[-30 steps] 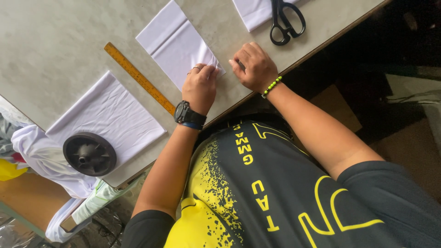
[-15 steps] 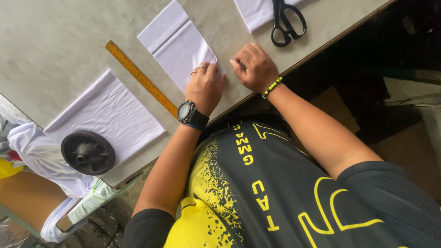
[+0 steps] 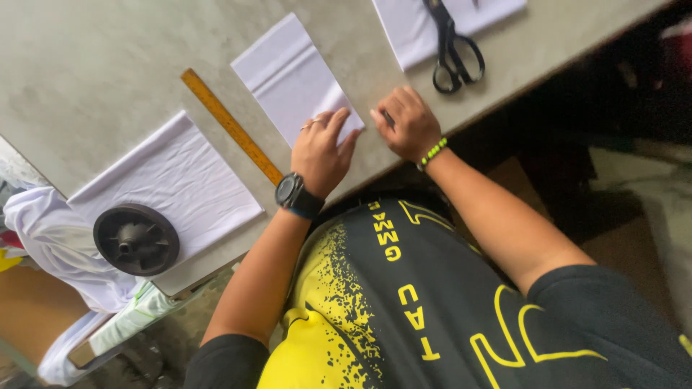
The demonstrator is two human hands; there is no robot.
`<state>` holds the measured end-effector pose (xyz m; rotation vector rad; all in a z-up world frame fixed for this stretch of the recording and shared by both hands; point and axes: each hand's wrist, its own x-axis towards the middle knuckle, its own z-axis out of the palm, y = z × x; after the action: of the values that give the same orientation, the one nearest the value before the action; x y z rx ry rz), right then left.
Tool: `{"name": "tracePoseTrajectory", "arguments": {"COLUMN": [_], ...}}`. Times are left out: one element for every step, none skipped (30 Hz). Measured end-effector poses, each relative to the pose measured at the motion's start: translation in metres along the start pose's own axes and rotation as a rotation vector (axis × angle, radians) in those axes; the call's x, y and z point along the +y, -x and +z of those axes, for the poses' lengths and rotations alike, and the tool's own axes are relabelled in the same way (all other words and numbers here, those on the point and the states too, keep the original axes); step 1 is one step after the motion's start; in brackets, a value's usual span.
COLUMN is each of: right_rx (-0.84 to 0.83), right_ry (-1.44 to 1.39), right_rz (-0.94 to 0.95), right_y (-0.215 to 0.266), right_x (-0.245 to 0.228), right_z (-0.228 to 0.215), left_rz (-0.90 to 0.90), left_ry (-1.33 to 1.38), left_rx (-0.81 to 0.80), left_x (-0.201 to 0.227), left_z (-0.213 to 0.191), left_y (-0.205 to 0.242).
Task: The person measures and marks a white fabric piece using a ruler and pencil, then cuts along the marked lines with scissors. The person repeats the process on another fabric piece, folding and cutting it into smaller sections.
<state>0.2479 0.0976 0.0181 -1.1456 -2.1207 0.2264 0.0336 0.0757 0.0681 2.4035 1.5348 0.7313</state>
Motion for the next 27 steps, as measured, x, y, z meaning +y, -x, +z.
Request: {"name": "tracePoseTrajectory", "arguments": {"right_rx": [0.001,-0.027,-0.056,-0.064,-0.09,-0.116,-0.125,-0.147,-0.171,-0.175,-0.174,-0.173,-0.177,-0.213,-0.248,-0.253,-0.359,-0.466,-0.471,-0.536,-0.602,-0.615,-0.632,-0.643,-0.656,-0.681,-0.705], "right_ry": [0.0,-0.032,-0.063,-0.076,-0.1,-0.12,-0.128,-0.151,-0.173,-0.18,-0.142,-0.099,-0.102,-0.104,-0.104,-0.105,-0.057,-0.008,-0.009,-0.013,-0.017,-0.02,-0.259,-0.5,-0.504,-0.568,-0.629], "right_rz": [-0.022,0.051,0.123,0.085,0.175,0.265,0.226,0.243,0.261,0.227,0.186,0.154,0.13,0.102,0.074,0.056,0.058,0.066,0.054,0.018,-0.017,-0.025,0.031,0.085,0.076,0.188,0.302], "right_y": [0.004,0.004,0.004,-0.004,-0.012,-0.021,-0.031,-0.043,-0.054,-0.065,-0.077,-0.087,-0.103,-0.117,-0.131,-0.146,-0.161,-0.174,-0.187,-0.195,-0.203,-0.218,-0.233,-0.25,-0.272,-0.293,-0.314], "right_x": [0.0,0.002,0.003,0.0,-0.004,-0.006,-0.007,-0.007,-0.006,-0.005,-0.003,-0.001,0.0,0.0,0.002,0.002,0.002,0.001,0.01,0.017,0.024,0.022,0.02,0.017,0.009,0.0,-0.008], "right_z": [0.001,0.004,0.007,0.006,0.006,0.005,0.008,0.012,0.015,0.021,0.027,0.032,0.037,0.042,0.047,0.052,0.058,0.064,0.075,0.086,0.097,0.099,0.101,0.105,0.104,0.103,0.103], "left_rz": [-0.007,-0.088,-0.17,-0.196,-0.224,-0.251,-0.274,-0.283,-0.29,-0.305,-0.371,-0.436,-0.452,-0.341,-0.23,-0.242,-0.135,-0.025,-0.035,-0.065,-0.095,-0.11,-0.217,-0.323,-0.338,-0.337,-0.336], "left_ry": [-0.007,-0.067,-0.126,-0.143,-0.165,-0.185,-0.2,-0.132,-0.062,-0.078,-0.228,-0.368,-0.373,-0.399,-0.425,-0.431,-0.365,-0.297,-0.301,-0.219,-0.137,-0.135,0.036,0.204,0.202,0.288,0.375], "left_rx": [0.02,0.051,0.082,0.109,0.175,0.243,0.273,0.25,0.229,0.256,0.169,0.071,0.09,0.147,0.204,0.216,0.187,0.152,0.16,0.13,0.101,0.102,0.119,0.14,0.147,0.159,0.171], "left_x": [-0.013,-0.027,-0.042,-0.065,-0.09,-0.115,-0.131,-0.148,-0.166,-0.164,-0.163,-0.161,-0.164,-0.166,-0.169,-0.167,-0.167,-0.166,-0.17,-0.171,-0.172,-0.179,-0.186,-0.194,-0.204,-0.214,-0.223], "left_z": [-0.004,-0.009,-0.014,-0.012,-0.01,-0.009,-0.004,0.001,0.004,0.01,0.018,0.027,0.037,0.048,0.06,0.054,0.049,0.046,0.038,0.032,0.027,0.012,-0.002,-0.018,-0.037,-0.056,-0.075], "left_y": [0.001,0.002,0.004,0.0,-0.004,-0.009,-0.017,-0.026,-0.035,-0.039,-0.044,-0.051,-0.048,-0.047,-0.047,-0.044,-0.042,-0.039,-0.042,-0.04,-0.039,-0.042,-0.045,-0.049,-0.06,-0.07,-0.079]}}
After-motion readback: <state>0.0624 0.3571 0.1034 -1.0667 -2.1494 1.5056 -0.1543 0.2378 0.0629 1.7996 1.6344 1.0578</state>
